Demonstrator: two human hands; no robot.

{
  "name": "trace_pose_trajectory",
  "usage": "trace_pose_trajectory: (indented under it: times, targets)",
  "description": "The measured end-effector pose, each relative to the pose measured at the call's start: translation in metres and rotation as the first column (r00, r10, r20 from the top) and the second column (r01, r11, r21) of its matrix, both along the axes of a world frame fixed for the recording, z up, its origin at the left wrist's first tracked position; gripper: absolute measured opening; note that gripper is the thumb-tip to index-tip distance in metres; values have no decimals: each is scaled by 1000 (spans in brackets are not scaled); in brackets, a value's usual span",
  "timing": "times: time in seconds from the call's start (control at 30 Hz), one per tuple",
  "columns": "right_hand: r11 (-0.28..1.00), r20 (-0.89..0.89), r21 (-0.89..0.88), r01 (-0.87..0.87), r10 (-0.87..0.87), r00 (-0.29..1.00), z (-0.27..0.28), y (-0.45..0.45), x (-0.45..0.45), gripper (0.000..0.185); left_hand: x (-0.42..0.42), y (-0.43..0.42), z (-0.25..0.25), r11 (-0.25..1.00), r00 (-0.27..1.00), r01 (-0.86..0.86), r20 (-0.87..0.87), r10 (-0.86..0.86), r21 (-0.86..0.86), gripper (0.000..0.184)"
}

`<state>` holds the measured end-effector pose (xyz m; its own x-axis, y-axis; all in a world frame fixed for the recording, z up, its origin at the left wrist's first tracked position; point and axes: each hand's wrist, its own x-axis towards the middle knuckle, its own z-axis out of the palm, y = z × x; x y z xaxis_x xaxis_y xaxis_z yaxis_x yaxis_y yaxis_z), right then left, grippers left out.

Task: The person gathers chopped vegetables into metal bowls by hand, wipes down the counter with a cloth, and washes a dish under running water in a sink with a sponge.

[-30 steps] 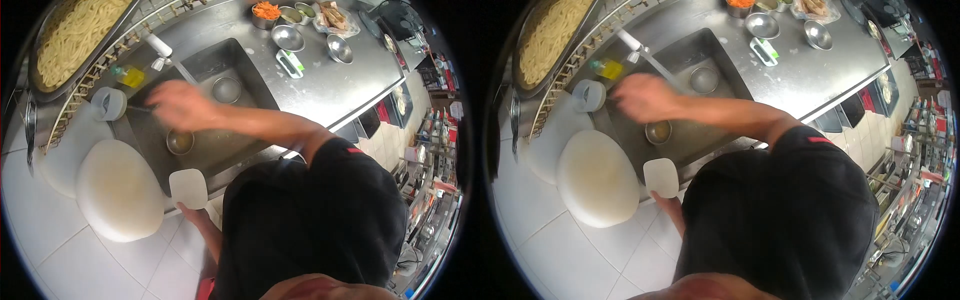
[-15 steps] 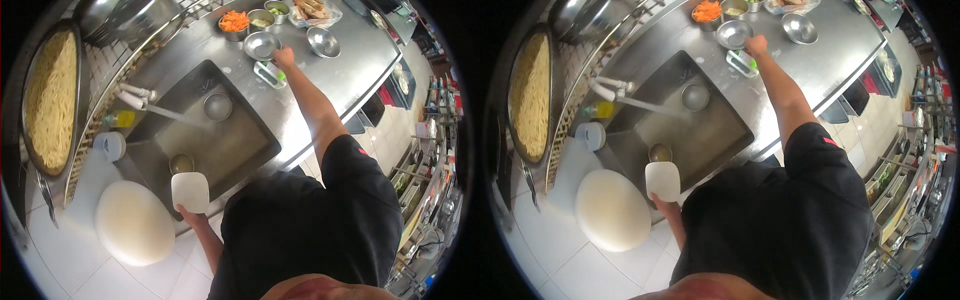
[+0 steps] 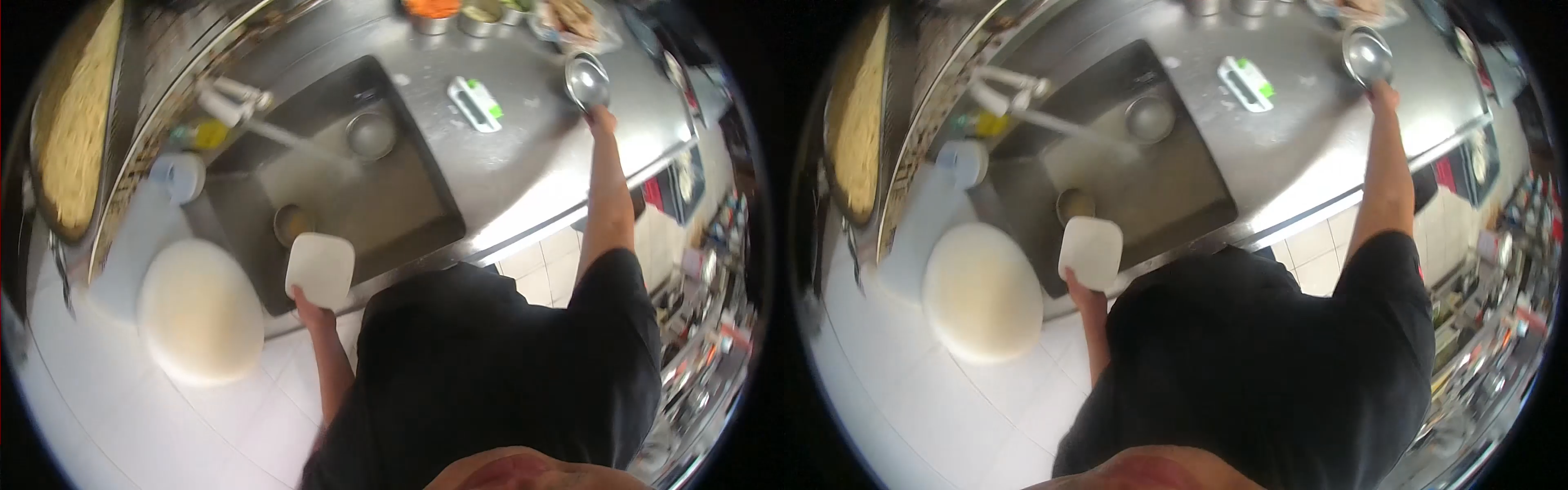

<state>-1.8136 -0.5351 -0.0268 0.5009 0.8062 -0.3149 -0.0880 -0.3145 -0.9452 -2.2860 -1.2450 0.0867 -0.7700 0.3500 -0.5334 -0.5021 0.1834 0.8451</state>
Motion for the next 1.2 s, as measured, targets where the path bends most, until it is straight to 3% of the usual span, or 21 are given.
trace_pose_trajectory:
  times: [0.03,0.07,0.1,0.13,0.27,0.33,0.4,0.43,0.47,0.5,0.57,0.67,0.73,0.77,0.8,0.9,0.97,1.03,1.07,1.13,1.2]
  targets:
    - [988,157,-89,-129,141,977,30,-28,-20,16,-4,0,-9,978,978,-169,148,150,126,59]
    - [955,305,-183,-235,282,910,75,-66,-51,14,-5,5,-6,954,939,-299,187,289,30,58]
    - [968,43,45,-248,246,968,10,-30,-15,25,-3,11,5,955,943,-286,200,266,77,58]
    - [957,14,186,-224,225,974,43,-62,-49,27,-3,7,7,956,948,-280,181,261,91,58]
    - [867,246,251,-431,374,894,123,-134,-129,25,0,-1,12,956,958,-268,141,250,124,58]
    - [737,303,337,-586,505,808,138,-170,-174,25,4,-5,17,949,954,-287,130,270,130,58]
    - [551,531,122,-826,666,523,142,-205,-221,30,8,-8,20,943,953,-296,115,281,153,58]
    - [432,695,92,-897,618,369,133,-225,-250,42,9,-12,16,938,949,-309,114,294,154,58]
    - [373,665,-98,-922,714,218,148,-261,-285,52,9,-19,10,934,945,-321,112,307,156,57]
    - [205,842,-115,-972,539,14,105,-271,-308,58,9,-24,6,931,942,-330,111,316,157,57]
    - [21,659,-401,-916,701,-272,77,-313,-359,55,13,-31,6,929,942,-334,98,321,162,57]
    - [-199,435,-718,-667,620,-653,13,-356,-408,24,17,-53,0,914,932,-363,91,352,183,56]
    - [-204,452,-720,-663,586,-672,-23,-373,-422,27,23,-46,10,928,935,-356,41,353,113,56]
    - [-160,438,-709,-687,663,-607,-31,-376,-429,30,28,-37,27,939,939,-344,-11,345,26,56]
    - [-121,418,-696,-707,732,-537,-35,-378,-434,33,25,-49,17,924,933,-361,38,359,123,56]
    - [-62,523,-492,-868,776,-352,-29,-360,-449,38,29,-54,20,904,915,-404,51,401,138,55]
    - [57,614,-316,-947,774,-158,46,-340,-428,38,29,-58,15,905,913,-408,37,406,123,54]
    - [252,787,103,-962,571,234,87,-310,-400,34,31,-62,14,926,926,-374,-41,376,55,54]
    - [362,877,87,-928,413,244,121,-295,-378,36,32,-61,16,943,938,-333,-107,331,-6,54]
    - [436,949,138,-889,199,245,106,-240,-333,45,29,-57,11,954,949,-301,-95,301,14,55]
    - [567,941,-108,-817,324,101,79,-209,-286,57,22,-59,-1,923,938,-346,46,343,169,56]
